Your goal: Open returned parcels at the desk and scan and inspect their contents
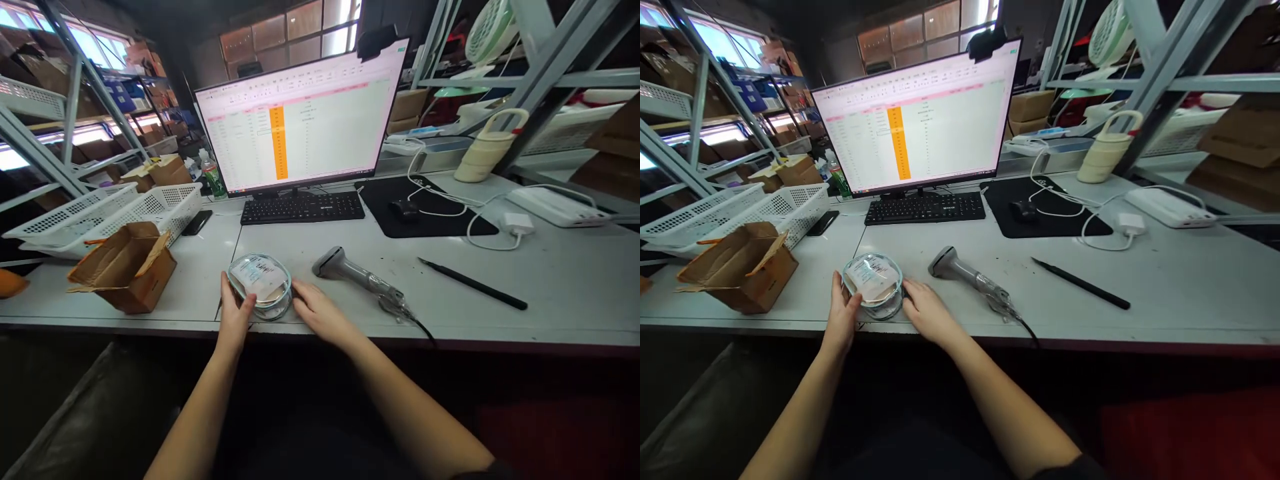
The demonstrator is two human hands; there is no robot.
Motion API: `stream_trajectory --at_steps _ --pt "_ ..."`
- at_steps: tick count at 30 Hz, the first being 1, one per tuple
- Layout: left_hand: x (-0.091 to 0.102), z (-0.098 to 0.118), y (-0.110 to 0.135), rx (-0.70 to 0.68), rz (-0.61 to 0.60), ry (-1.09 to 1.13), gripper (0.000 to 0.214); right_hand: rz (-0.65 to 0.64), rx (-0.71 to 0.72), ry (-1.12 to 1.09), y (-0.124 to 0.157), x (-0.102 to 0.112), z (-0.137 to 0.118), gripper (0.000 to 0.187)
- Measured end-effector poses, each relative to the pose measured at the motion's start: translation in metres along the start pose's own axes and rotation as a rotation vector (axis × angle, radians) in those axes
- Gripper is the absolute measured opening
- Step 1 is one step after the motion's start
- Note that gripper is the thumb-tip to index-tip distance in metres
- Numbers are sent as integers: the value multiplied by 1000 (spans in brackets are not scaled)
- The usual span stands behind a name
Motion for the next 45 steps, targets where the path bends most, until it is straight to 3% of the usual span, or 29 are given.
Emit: stream_trajectory --at_steps 4,8,11,13,19,23,29,32,36,40,45 --pt "2 -15 -3 203 80 390 99 107 157 -94 6 0 -38 44" --pt "8 -13 0 278 -33 732 77 92 461 -79 20 -7 -85 35" --pt "10 -12 2 304 -122 871 65 124 512 -96 17 -5 -94 33" --pt "12 -13 0 305 -92 916 51 149 509 -66 11 -3 -95 29" --pt "6 -12 -3 399 96 920 53 239 520 209 -10 6 -104 29" --pt "8 -8 -1 414 149 890 50 263 560 314 -17 19 -113 23" --pt "9 -16 0 468 111 820 53 329 680 520 -13 24 -131 18" --pt "9 -21 -1 470 65 782 50 252 730 612 -16 19 -132 22" --pt "8 -25 -2 426 20 731 55 149 701 545 -23 25 -126 17" --pt "6 -25 -4 394 -10 729 69 132 693 552 -26 30 -126 21" --pt "6 -21 -6 372 -22 728 67 93 700 585 -28 28 -126 20"
Point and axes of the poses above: each hand's wrist, its own y-axis away from the middle knuckle, its own x-axis out of the back of the hand, z = x × y, the point moved 9 cm from there along -y, towards the middle knuckle, and after that the axes turned 6 degrees about y, right-handed, at the moved point
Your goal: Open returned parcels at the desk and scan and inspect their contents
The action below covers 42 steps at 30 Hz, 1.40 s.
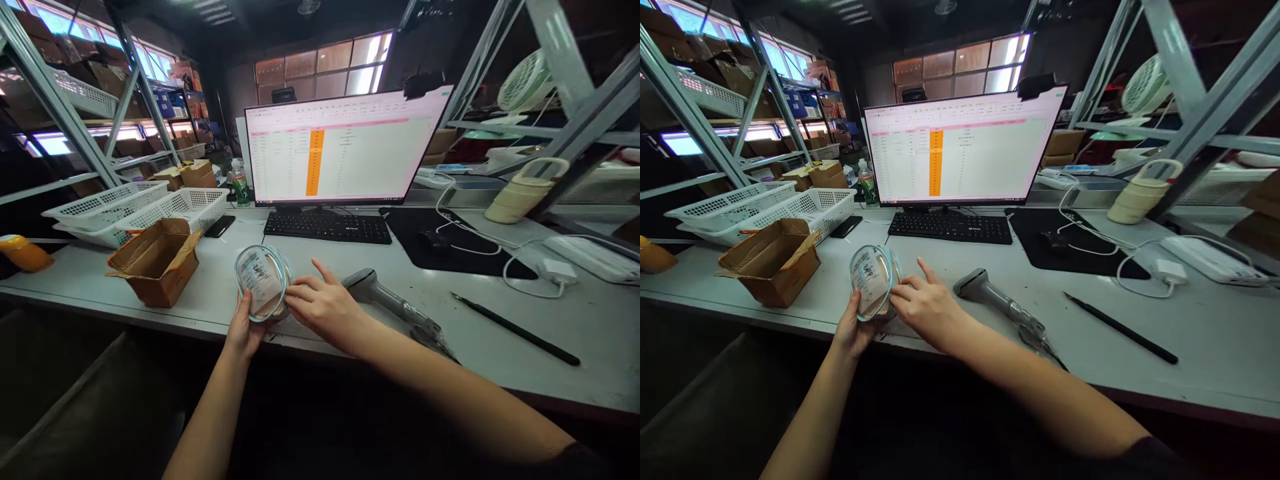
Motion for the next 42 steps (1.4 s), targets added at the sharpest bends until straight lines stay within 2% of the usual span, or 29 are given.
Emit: stream_trajectory --at_steps 6,13,15,18,21,25,26,28,32,34,36,38,40,42 --pt "-1 1 0 8 9 -17 68 -63 4 -20 0 -9 11 19" --pt "-4 -2 1 51 -11 -39 68 -39 -33 -124 -2 -8 18 18" --pt "-3 -1 1 49 -5 -38 67 -21 -50 -120 -2 -8 16 20" --pt "0 -1 2 42 16 -48 63 73 -137 -209 0 -7 24 17" --pt "-1 0 4 32 -2 -53 63 172 -278 -393 -1 -4 49 12" --pt "-11 -3 8 79 -128 -104 74 249 -567 -690 -2 -2 107 14" --pt "-12 -5 9 110 -155 -117 75 228 -639 -785 -3 -8 118 15" --pt "-13 -9 11 173 -199 -128 76 107 -751 -1011 -5 -29 128 15" --pt "-9 -14 14 265 -258 -140 79 -174 -1019 -1369 7 -90 114 24" --pt "-1 -16 13 302 -226 -158 71 -201 -1091 -1413 14 -104 108 30" --pt "8 -17 11 340 -161 -166 58 -50 -1010 -1324 12 -90 113 29" --pt "13 -18 8 352 -109 -153 48 123 -802 -1086 6 -50 114 21" --pt "12 -15 6 321 -91 -122 42 183 -576 -794 1 -9 101 18" --pt "6 -10 5 238 -98 -86 38 166 -414 -548 0 17 82 20"
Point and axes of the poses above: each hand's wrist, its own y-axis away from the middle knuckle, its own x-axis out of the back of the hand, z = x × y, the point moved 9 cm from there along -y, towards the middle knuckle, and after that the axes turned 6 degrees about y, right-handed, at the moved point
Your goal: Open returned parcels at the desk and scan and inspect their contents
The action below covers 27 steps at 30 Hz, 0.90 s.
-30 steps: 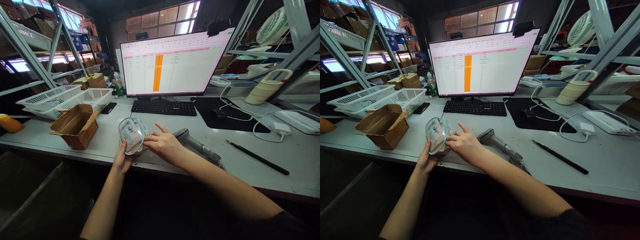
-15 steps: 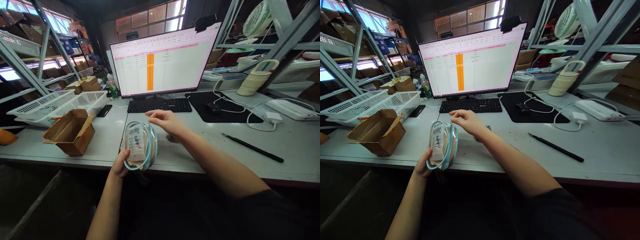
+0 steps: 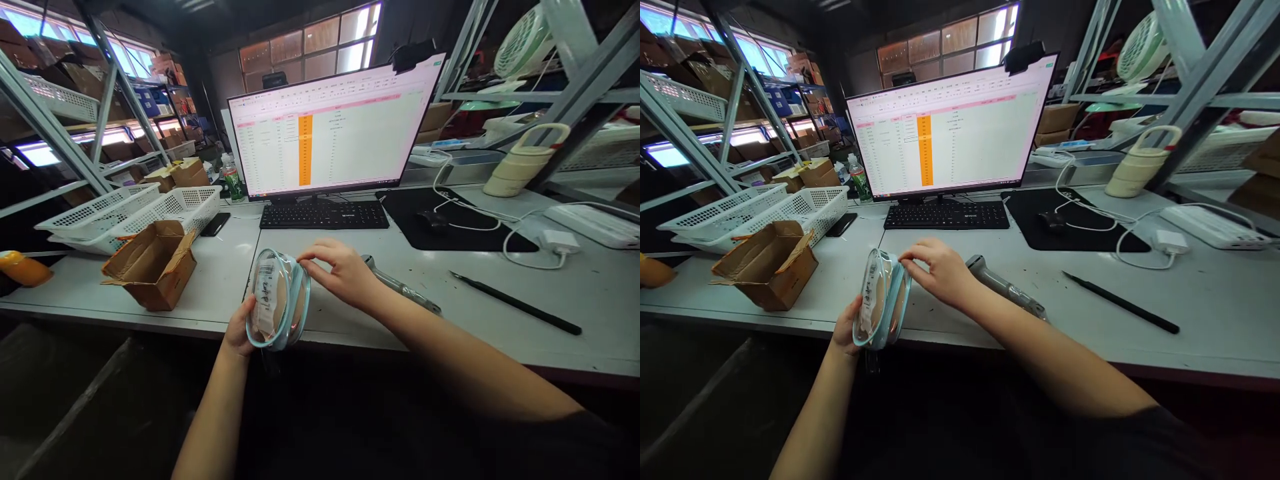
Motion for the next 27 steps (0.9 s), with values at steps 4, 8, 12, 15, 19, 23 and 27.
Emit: stream_trajectory --at_steps 4,8,12,15,19,23,27 --pt "-15 15 5 -247 -2 3 53 -71 24 149 9 -4 -11 12" --pt "-21 18 12 -391 60 -76 65 -118 -149 -26 15 -25 14 18" --pt "-21 13 12 -423 90 -165 69 -102 -249 -252 18 -31 30 15" --pt "-20 11 9 -438 82 -274 72 -244 -317 -414 19 -36 34 36" --pt "-26 18 13 -509 74 -516 71 -465 -397 -519 23 -45 36 52" --pt "-41 35 26 -647 115 -860 65 -514 -481 -680 27 -52 40 51" --pt "-54 42 31 -678 50 -1016 69 -436 -582 -745 30 -53 51 42"
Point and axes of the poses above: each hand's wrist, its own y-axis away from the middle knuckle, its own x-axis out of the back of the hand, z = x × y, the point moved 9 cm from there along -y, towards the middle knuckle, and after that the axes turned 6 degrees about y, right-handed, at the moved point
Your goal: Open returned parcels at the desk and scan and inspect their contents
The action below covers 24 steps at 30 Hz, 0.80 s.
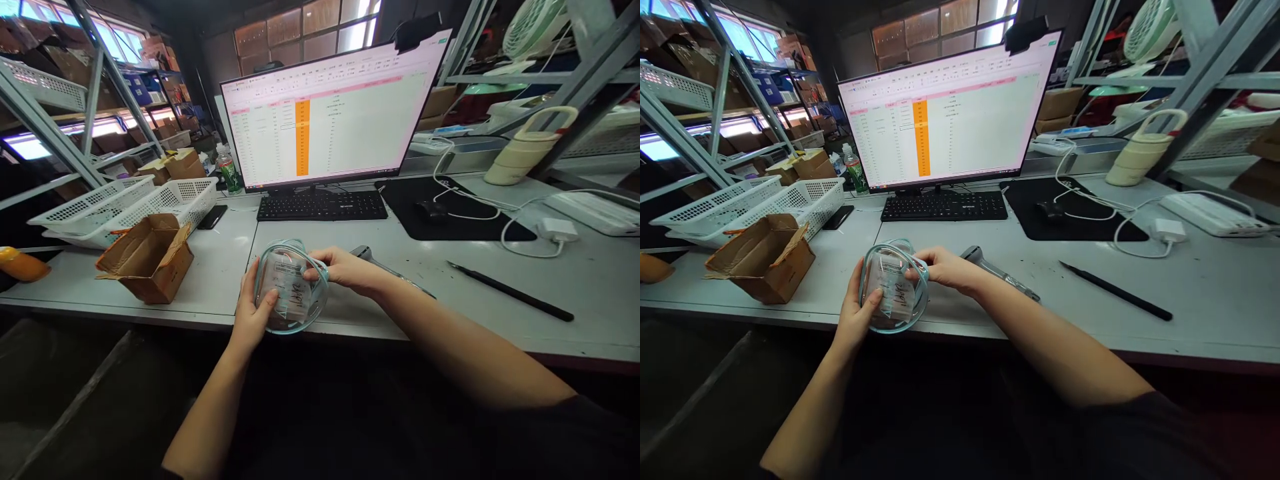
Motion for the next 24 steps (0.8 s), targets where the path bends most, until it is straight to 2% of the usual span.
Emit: stream_trajectory --at_steps 5,8,11,14,17,20,22,24 --pt "-8 -6 1 52 -62 47 72 80 -100 -97 1 2 21 41" --pt "-13 -15 1 102 -48 170 72 274 -165 -271 4 11 41 44" --pt "-10 -38 -4 241 -2 404 81 488 -178 -476 12 25 54 40" --pt "3 -57 -19 303 42 461 87 703 -58 -611 23 51 47 32" --pt "16 -59 -44 233 44 259 78 840 148 -513 32 73 15 29" --pt "19 -47 -63 131 4 -44 58 754 260 -295 20 65 -24 31" --pt "19 -35 -66 45 -12 -180 44 609 291 -140 -1 46 -48 27" --pt "16 -21 -58 -89 -23 -262 36 470 310 -11 -29 25 -68 24"
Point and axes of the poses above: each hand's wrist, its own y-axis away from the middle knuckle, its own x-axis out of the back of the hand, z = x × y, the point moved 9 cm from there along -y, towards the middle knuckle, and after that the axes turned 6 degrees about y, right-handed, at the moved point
